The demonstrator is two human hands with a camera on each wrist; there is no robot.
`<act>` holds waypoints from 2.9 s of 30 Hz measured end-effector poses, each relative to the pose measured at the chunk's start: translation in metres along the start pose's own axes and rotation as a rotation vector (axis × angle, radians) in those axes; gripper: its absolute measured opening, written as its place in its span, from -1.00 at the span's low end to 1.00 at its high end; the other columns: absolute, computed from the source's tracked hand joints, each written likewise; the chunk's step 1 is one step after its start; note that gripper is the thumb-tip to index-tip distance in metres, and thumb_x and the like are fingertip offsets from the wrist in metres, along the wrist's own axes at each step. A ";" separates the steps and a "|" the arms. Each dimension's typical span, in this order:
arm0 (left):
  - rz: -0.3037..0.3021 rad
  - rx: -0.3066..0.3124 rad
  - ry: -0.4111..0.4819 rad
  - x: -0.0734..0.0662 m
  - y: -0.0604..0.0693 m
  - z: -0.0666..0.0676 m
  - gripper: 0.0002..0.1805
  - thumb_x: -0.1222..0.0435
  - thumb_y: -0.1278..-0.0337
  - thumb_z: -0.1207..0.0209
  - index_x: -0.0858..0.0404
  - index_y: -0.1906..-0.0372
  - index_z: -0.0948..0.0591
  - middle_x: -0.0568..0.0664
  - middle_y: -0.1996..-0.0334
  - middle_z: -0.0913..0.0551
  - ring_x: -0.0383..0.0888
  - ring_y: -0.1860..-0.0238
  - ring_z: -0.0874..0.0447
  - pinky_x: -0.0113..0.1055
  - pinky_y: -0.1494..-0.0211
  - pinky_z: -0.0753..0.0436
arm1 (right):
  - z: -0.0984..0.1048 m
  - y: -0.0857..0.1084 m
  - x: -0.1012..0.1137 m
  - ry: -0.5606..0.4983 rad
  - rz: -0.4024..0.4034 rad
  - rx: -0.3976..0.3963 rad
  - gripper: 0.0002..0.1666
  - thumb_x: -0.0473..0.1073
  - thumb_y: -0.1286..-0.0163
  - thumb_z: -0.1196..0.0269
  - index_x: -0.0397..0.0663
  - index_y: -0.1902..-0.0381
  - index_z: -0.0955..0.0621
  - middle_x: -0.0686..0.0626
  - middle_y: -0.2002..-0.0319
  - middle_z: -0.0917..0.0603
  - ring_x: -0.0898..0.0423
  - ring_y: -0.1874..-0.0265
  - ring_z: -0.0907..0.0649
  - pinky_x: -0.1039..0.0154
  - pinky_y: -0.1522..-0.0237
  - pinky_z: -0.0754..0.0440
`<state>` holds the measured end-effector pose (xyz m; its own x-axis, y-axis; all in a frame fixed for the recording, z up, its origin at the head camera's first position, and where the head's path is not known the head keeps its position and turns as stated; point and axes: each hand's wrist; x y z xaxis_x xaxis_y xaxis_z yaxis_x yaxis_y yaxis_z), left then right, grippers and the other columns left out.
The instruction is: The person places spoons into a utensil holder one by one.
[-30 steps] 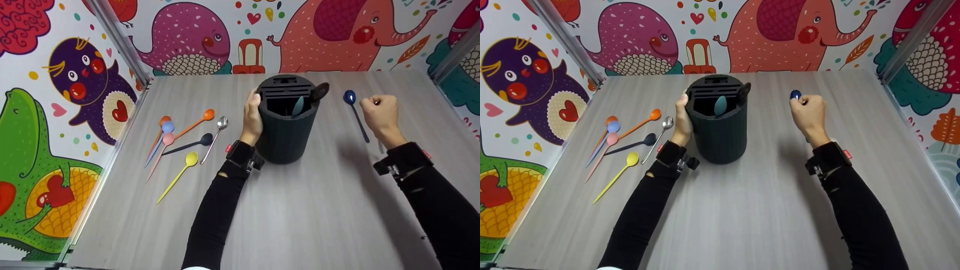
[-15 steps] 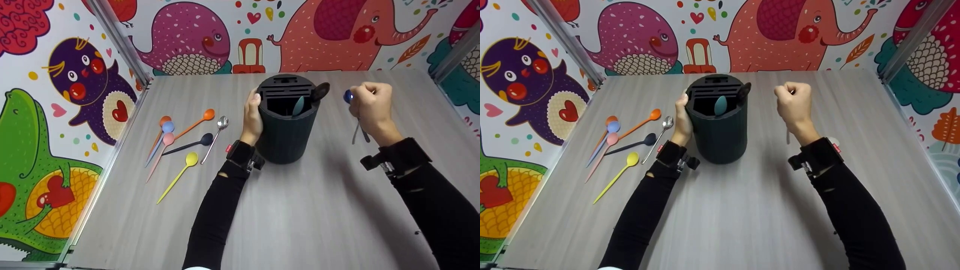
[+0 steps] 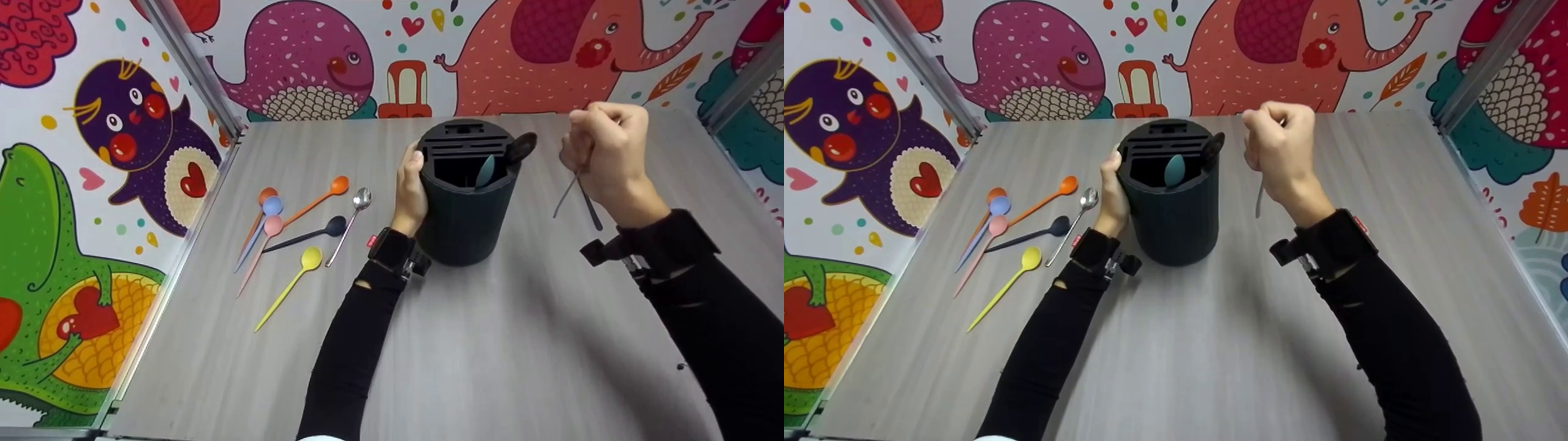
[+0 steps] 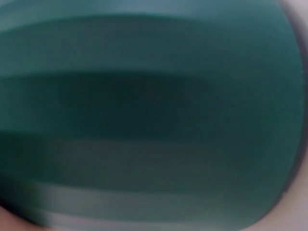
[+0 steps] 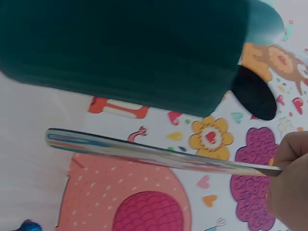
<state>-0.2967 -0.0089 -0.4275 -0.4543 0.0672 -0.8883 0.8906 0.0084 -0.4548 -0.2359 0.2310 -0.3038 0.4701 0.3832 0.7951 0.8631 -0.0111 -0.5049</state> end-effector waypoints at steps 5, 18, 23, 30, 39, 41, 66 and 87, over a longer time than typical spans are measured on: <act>-0.002 -0.012 -0.001 0.000 0.000 0.000 -0.25 0.08 -0.44 0.34 0.55 -0.40 -0.45 0.39 -0.33 -0.57 0.16 -0.37 -0.53 -0.27 -0.50 -0.43 | -0.016 -0.005 0.010 -0.045 0.014 0.024 -0.37 -0.43 -0.43 -0.12 -0.16 0.78 -0.09 0.00 0.75 -0.06 0.19 0.74 0.05 0.29 0.74 0.16; 0.008 -0.002 -0.026 0.001 -0.001 0.002 -0.24 0.06 -0.45 0.36 0.52 -0.42 -0.45 0.36 -0.34 -0.57 0.14 -0.38 -0.53 -0.23 -0.51 -0.43 | -0.048 -0.018 0.030 -0.119 0.109 0.078 -0.43 -0.37 -0.36 -0.12 -0.16 0.76 -0.10 0.00 0.79 -0.13 0.19 0.81 0.00 0.32 0.73 0.10; 0.005 -0.004 -0.027 0.000 -0.001 0.002 -0.24 0.05 -0.44 0.36 0.53 -0.40 -0.46 0.37 -0.32 -0.58 0.15 -0.35 -0.54 -0.25 -0.49 -0.44 | -0.061 -0.025 0.034 -0.161 0.166 0.096 -0.42 -0.37 -0.31 -0.14 -0.18 0.78 -0.08 -0.01 0.80 -0.12 0.18 0.83 -0.03 0.31 0.73 0.07; -0.004 -0.006 0.001 -0.001 0.000 0.000 -0.25 0.07 -0.41 0.33 0.55 -0.37 -0.47 0.39 -0.28 -0.59 0.14 -0.30 -0.56 -0.29 -0.43 -0.47 | -0.071 -0.032 0.030 -0.169 0.206 0.016 -0.43 -0.36 -0.31 -0.13 -0.19 0.78 -0.08 -0.01 0.82 -0.14 0.16 0.83 -0.02 0.32 0.74 0.04; 0.013 -0.002 0.014 0.001 0.002 -0.002 -0.24 0.06 -0.43 0.34 0.53 -0.41 -0.45 0.37 -0.30 -0.59 0.12 -0.33 -0.55 -0.27 -0.47 -0.46 | -0.070 -0.035 0.006 -0.122 0.235 -0.036 -0.48 -0.36 -0.29 -0.07 -0.16 0.80 -0.13 0.04 0.85 -0.17 0.18 0.83 -0.02 0.31 0.75 0.03; 0.018 -0.003 0.012 0.002 0.002 -0.001 -0.23 0.06 -0.43 0.35 0.53 -0.43 -0.44 0.38 -0.32 -0.58 0.13 -0.35 -0.54 -0.26 -0.49 -0.45 | -0.070 -0.034 -0.001 -0.112 0.219 -0.050 -0.48 -0.37 -0.29 -0.06 -0.15 0.82 -0.16 0.05 0.87 -0.17 0.18 0.84 -0.03 0.31 0.76 0.04; 0.021 0.001 -0.001 -0.001 0.001 -0.001 -0.22 0.04 -0.42 0.36 0.52 -0.42 -0.45 0.35 -0.34 -0.57 0.12 -0.37 -0.54 -0.28 -0.49 -0.45 | -0.080 -0.025 -0.051 0.161 0.024 -0.029 -0.38 -0.30 -0.52 -0.10 -0.16 0.82 -0.28 0.11 0.83 -0.33 0.20 0.86 -0.20 0.31 0.75 -0.05; 0.016 -0.008 -0.032 -0.001 0.000 0.000 -0.24 0.07 -0.44 0.36 0.52 -0.41 -0.46 0.34 -0.33 -0.57 0.10 -0.35 -0.53 -0.29 -0.48 -0.43 | -0.089 -0.027 -0.060 0.371 -0.331 -0.056 -0.51 -0.09 -0.72 -0.03 -0.04 0.52 -0.48 0.11 0.66 -0.40 0.22 0.69 -0.35 0.37 0.61 -0.29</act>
<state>-0.2963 -0.0087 -0.4262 -0.4403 0.0352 -0.8972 0.8979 0.0161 -0.4400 -0.2709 0.1263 -0.3084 0.1943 0.0207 0.9807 0.9809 0.0020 -0.1944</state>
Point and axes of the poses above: each hand's wrist, its own y-axis away from the middle knuckle, its own z-axis out of the back of the hand, x = y × z
